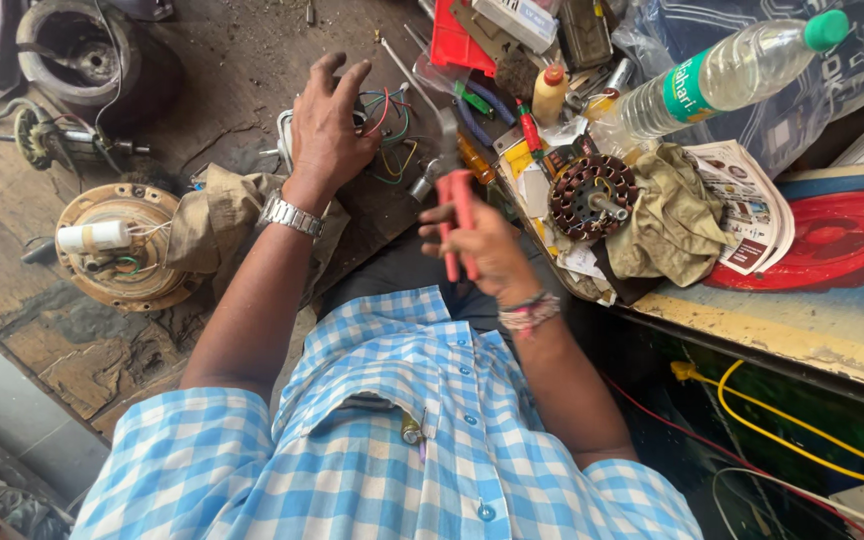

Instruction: The person works on a small electrical motor, using a screwdriver to adjust internal components and a hammer to tap parts into place. They also apply a liquid from a bottle to the motor and use pliers to manipulate wires.

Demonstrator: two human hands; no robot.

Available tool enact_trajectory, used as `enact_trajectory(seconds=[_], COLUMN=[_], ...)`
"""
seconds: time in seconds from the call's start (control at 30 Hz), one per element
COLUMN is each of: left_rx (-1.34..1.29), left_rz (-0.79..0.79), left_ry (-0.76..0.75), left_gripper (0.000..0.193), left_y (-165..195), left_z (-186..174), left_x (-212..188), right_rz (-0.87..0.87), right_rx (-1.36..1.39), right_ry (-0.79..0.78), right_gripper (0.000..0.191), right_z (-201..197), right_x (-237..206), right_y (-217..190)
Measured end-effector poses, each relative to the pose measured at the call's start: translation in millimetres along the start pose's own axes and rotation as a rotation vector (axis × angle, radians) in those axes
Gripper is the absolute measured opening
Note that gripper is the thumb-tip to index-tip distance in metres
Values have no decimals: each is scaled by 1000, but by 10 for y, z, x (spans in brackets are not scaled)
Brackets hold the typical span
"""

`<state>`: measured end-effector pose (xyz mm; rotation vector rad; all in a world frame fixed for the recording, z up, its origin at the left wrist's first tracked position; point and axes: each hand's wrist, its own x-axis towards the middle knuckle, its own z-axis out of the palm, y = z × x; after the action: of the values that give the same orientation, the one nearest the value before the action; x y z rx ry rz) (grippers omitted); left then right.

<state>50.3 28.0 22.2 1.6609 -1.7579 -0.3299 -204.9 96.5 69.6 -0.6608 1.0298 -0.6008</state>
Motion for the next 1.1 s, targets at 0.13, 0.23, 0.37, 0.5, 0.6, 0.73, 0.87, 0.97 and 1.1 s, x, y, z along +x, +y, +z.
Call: enact_trajectory(seconds=[0.13, 0.23, 0.37, 0.5, 0.6, 0.73, 0.87, 0.97, 1.1], left_rx=[-37, -35, -31, -27, -41, -26, -31, -21, -10], left_rz=[-10, -3, -4, 21, -2, 7, 11, 14, -2], left_ry=[3, 18, 26, 43, 39, 51, 48, 52, 24], left_gripper=[80, 80, 81, 80, 83, 87, 92, 95, 94], left_y=[5, 13, 13, -2, 1, 14, 32, 43, 11], left_z=[-1, 8, 36, 56, 65, 60, 47, 42, 15], left_x=[-3, -6, -14, -28, -31, -25, -31, -33, -35], right_rz=[-23, -31, 10, 23, 59, 40, 94, 36, -295], right_rx=[-206, -264, -354, -399, -444, -444, -382, -358, -669], right_ry=[-71, -51, -44, -39, -9, -5, 124, 182, 277], right_gripper=[53, 54, 46, 41, 35, 33, 43, 45, 35], right_z=[61, 73, 72, 76, 85, 180, 349, 413, 405], right_x=[234, 338, 408, 406, 408, 401, 365, 362, 396], right_y=[364, 424, 363, 326, 282, 223, 276, 414, 699])
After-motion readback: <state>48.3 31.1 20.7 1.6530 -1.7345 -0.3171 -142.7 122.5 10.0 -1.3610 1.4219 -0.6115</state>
